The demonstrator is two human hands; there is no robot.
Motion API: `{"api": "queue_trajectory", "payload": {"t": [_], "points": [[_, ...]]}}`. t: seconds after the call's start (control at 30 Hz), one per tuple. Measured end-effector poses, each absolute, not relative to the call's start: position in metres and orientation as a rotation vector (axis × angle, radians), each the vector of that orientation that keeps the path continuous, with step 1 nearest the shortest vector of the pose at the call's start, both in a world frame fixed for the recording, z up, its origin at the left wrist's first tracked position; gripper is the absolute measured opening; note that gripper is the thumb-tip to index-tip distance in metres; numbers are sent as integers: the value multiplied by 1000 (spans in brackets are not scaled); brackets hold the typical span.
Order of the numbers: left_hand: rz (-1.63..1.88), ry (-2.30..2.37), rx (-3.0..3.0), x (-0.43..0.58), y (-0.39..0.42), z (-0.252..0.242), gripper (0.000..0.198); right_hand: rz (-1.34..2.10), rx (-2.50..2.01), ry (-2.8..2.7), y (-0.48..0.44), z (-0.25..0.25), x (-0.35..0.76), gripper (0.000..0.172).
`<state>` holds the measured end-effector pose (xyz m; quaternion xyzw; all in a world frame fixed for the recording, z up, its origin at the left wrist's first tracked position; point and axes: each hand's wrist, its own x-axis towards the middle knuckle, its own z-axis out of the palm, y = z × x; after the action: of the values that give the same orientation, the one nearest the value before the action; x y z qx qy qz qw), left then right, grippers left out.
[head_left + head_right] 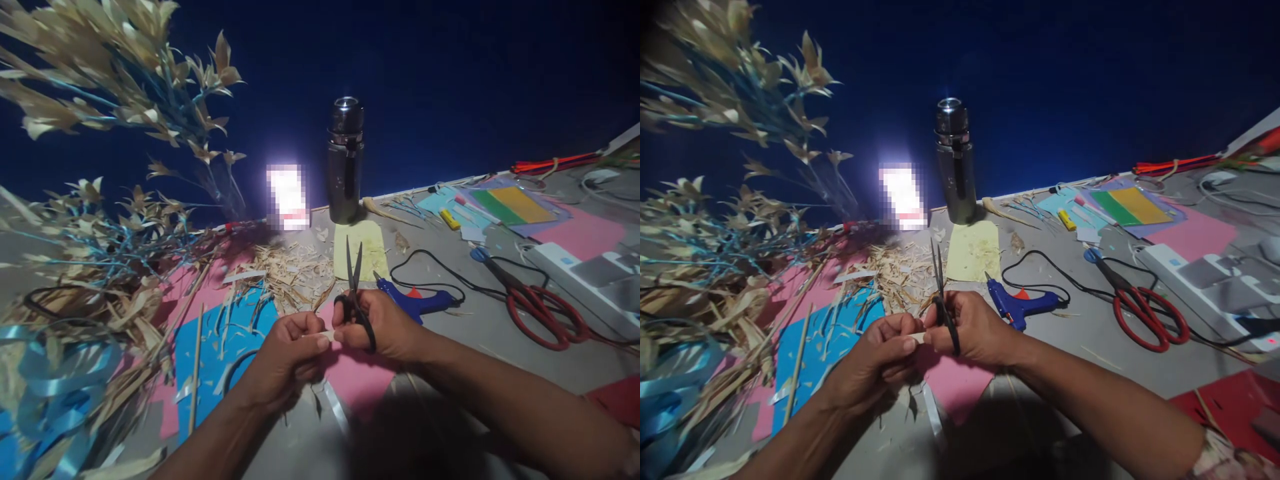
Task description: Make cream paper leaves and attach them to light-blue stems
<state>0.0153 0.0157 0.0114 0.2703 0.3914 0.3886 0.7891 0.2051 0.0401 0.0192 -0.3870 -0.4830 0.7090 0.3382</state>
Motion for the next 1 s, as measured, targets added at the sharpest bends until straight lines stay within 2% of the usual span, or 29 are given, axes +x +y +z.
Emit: {"api": "queue_trajectory", "payload": {"t": [0.17,0.23,0.3,0.33,0.4,0.47,0.6,0.67,0.77,0.83,0.9,1.0], "points": [[1027,995,638,7,20,24,27,1814,-1074,-1187,42,21,207,22],[1022,1139,778,8,18,26,29,1788,-1085,-1224,41,21,207,21],[939,1311,1019,12,14,23,20,1734,-1093,-1315,37,19,204,18],[891,1401,1179,15,11,21,16,1678,-1105,-1388,35,18,203,16],[813,1570,1524,20,7,16,20,1498,-1135,-1571,30,15,200,10],[768,1706,1804,22,5,12,22,1288,-1157,-1725,25,11,197,12],[800,1945,1951,8,11,14,21,1075,-1186,-1757,22,10,196,15],[876,1910,1774,-2,16,20,20,1075,-1199,-1717,24,12,197,12],[949,1563,1505,-7,19,29,20,1193,-1187,-1672,26,15,199,10],[904,1414,1567,0,16,30,21,1273,-1183,-1658,26,16,199,10],[811,1413,1750,10,10,27,14,1303,-1186,-1670,25,15,198,10],[704,1548,1960,23,3,19,31,1253,-1178,-1734,22,13,196,9]]}}
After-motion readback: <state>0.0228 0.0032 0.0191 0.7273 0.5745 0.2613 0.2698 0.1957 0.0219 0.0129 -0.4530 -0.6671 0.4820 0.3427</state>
